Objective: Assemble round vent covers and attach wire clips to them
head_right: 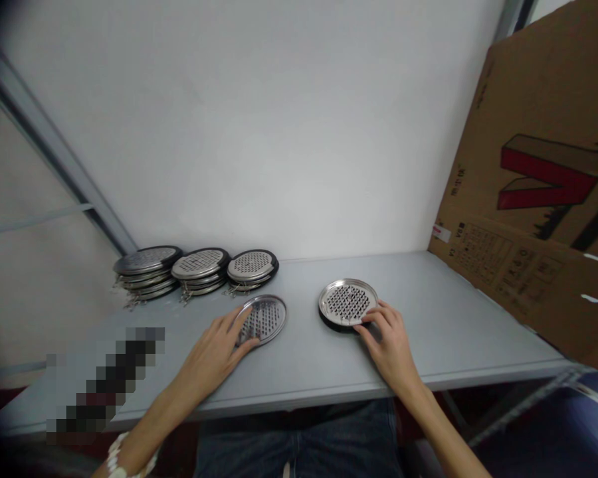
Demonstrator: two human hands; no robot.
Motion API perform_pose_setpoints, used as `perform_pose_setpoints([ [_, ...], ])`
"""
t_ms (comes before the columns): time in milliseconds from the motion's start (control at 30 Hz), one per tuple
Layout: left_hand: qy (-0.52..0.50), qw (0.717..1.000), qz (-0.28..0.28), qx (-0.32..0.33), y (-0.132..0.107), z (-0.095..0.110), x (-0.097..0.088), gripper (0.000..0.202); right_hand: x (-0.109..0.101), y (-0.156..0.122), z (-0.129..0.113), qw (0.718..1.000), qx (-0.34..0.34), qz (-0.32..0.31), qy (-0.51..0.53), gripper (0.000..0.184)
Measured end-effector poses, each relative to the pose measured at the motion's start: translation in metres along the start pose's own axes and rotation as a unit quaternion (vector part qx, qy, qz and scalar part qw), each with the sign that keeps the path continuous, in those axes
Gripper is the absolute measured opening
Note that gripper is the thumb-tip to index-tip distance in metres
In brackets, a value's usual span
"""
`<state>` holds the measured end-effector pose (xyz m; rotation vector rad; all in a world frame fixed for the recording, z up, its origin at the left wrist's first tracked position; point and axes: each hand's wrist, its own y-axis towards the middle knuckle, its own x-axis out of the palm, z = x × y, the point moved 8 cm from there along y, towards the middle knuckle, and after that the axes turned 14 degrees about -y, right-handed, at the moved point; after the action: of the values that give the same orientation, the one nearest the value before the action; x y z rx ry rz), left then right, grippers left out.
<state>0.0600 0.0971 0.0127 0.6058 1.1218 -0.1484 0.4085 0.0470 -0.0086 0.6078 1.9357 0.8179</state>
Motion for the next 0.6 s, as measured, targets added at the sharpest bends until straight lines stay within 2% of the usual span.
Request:
perform_pose_setpoints([
  [100,-0.057,0.998,0.028,0.022,0.002,0.026,-0.01,0.056,-0.005,-0.001,-0.013,0.999,-0.029,0.013,-0.005,0.018],
  [233,-0.162,0.985,0.002,0.06,0.004,0.072,-0.01,0.044,-0.01,-0.005,-0.042,0.997,-0.076,0.019,0.004,0.011],
  [333,-0.195,0.978,-0.004,0.079,0.007,0.097,-0.008,0.033,-0.01,-0.009,-0.067,0.993,-0.122,0.0,0.01,0.01],
  [467,-0.217,0.973,-0.014,0.082,0.01,0.109,0.004,0.029,-0.01,-0.014,-0.092,0.987,-0.16,-0.017,0.006,0.014],
  [600,-0.255,0.965,-0.02,0.054,0.01,0.105,0.019,0.026,-0.007,-0.02,-0.108,0.978,-0.206,-0.022,-0.001,0.021],
])
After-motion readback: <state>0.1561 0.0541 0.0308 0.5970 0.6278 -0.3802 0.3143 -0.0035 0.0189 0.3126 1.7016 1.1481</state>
